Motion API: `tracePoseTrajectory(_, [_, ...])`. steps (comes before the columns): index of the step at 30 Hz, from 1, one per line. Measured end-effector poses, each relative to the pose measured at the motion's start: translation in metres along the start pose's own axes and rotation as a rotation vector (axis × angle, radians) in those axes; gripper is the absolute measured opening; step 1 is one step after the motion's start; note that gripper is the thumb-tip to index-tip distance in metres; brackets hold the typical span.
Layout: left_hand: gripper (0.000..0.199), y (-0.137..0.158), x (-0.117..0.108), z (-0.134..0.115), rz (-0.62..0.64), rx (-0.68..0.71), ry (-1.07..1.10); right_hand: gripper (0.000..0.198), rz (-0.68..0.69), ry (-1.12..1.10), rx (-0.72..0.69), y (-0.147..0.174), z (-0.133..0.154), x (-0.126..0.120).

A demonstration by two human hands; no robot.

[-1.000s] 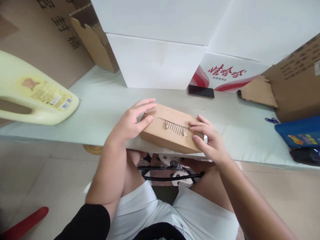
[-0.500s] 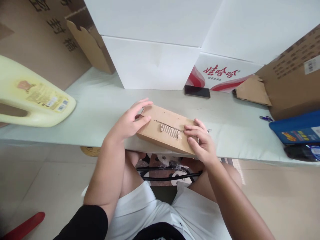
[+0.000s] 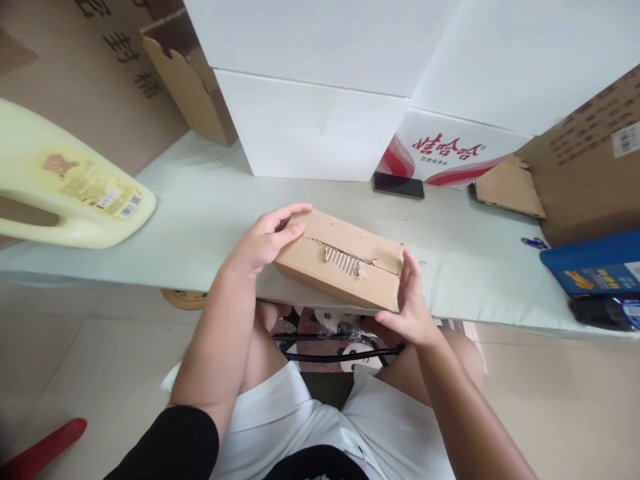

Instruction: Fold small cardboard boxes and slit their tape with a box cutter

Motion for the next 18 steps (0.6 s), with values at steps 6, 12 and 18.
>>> tracePoseTrajectory(6, [0.045, -0.002, -0.003, 0.002, -0.016, -0.002, 0.012, 0.115, -0.018, 0.085, 0.058, -0.001, -0.008, 0.002])
tracePoseTrajectory(12, [0.040, -0.001, -0.003, 0.005, 0.010, -0.015, 0.005, 0.096, -0.097, 0.081, -0.066, -0.016, 0.034, -0.018])
tracePoseTrajectory(18, [0.030, 0.022, -0.002, -0.047, -0.093, 0.356, -0.412, 0.069, -0.128, 0.110, -0.151, -0.029, 0.078, -0.036])
Point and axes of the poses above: each hand's wrist, its own y-axis away from the middle knuckle, its own x-axis out of the palm, z = x × y, the point moved 10 cm from there along -y, towards the middle knuckle, and after that the axes turned 1 degree about -z, right-handed, at the moved point
